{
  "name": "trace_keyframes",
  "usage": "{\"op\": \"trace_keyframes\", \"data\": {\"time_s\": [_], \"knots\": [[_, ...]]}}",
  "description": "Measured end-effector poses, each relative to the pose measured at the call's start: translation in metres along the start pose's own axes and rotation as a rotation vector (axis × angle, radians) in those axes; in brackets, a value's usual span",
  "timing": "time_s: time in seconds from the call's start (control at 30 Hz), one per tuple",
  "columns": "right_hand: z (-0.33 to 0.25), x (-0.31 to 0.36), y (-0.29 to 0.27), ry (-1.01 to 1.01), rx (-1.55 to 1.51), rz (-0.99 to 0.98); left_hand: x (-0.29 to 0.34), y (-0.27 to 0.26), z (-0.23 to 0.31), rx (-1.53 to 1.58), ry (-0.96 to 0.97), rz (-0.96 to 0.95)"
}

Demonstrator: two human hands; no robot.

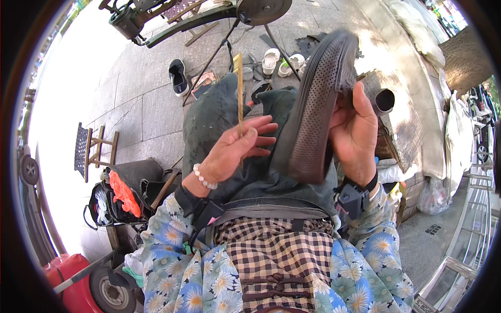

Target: Repairing a brown leather loafer by applying adhesive and checking the sole at a sidewalk cobbler stall.

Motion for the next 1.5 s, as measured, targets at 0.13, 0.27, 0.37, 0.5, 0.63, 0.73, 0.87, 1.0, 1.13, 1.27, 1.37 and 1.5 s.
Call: {"op": "trace_keyframes", "data": {"time_s": [0.13,0.27,0.37,0.5,0.63,0.73,0.87,1.0,1.13,1.27,1.37,1.5], "knots": [[0.032,0.016,-0.031,0.028,-0.457,0.247,-0.004,0.006,-0.001,0.025,-0.024,-0.011],[0.051,0.052,-0.045,-0.006,-0.426,0.447,0.0,0.005,-0.012,0.148,-0.21,-0.055],[0.069,0.084,-0.045,0.165,-0.321,0.397,-0.005,0.0,-0.03,-0.092,-0.21,-0.089],[0.054,0.115,-0.044,0.66,0.448,0.013,-0.007,0.002,-0.036,-0.271,-0.158,-0.086],[-0.022,0.097,-0.027,-0.354,1.683,-0.309,-0.002,0.009,-0.033,-0.312,-0.102,-0.108],[-0.035,0.076,-0.009,-0.679,2.162,-0.339,-0.001,0.012,-0.03,-0.354,-0.069,-0.108],[-0.014,0.055,-0.031,-0.69,2.276,-0.545,-0.002,0.018,-0.026,-0.453,-0.038,-0.124],[0.002,0.045,-0.029,-0.615,2.222,-0.755,-0.001,0.02,-0.02,-0.526,0.004,-0.11],[0.003,0.039,-0.04,-0.595,2.112,-0.712,-0.003,0.017,-0.025,-0.44,-0.039,-0.099],[0.005,0.034,-0.035,-0.644,2.094,-0.693,-0.005,0.01,-0.036,-0.335,-0.131,-0.068],[0.006,0.029,-0.034,-0.653,2.061,-0.71,-0.006,0.006,-0.039,-0.29,-0.165,-0.031],[0.01,0.026,-0.032,-0.604,2.037,-0.726,-0.01,-0.008,-0.035,-0.356,-0.152,0.119]]}}
Point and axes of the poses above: each hand's wrist, its own x-axis away from the middle knuckle, its own y-axis out of the palm, z = x × y, the point moved 6 cm from there along -x, towards the middle knuckle, and after that the axes turned 8 degrees about z, right-handed, at the moved point
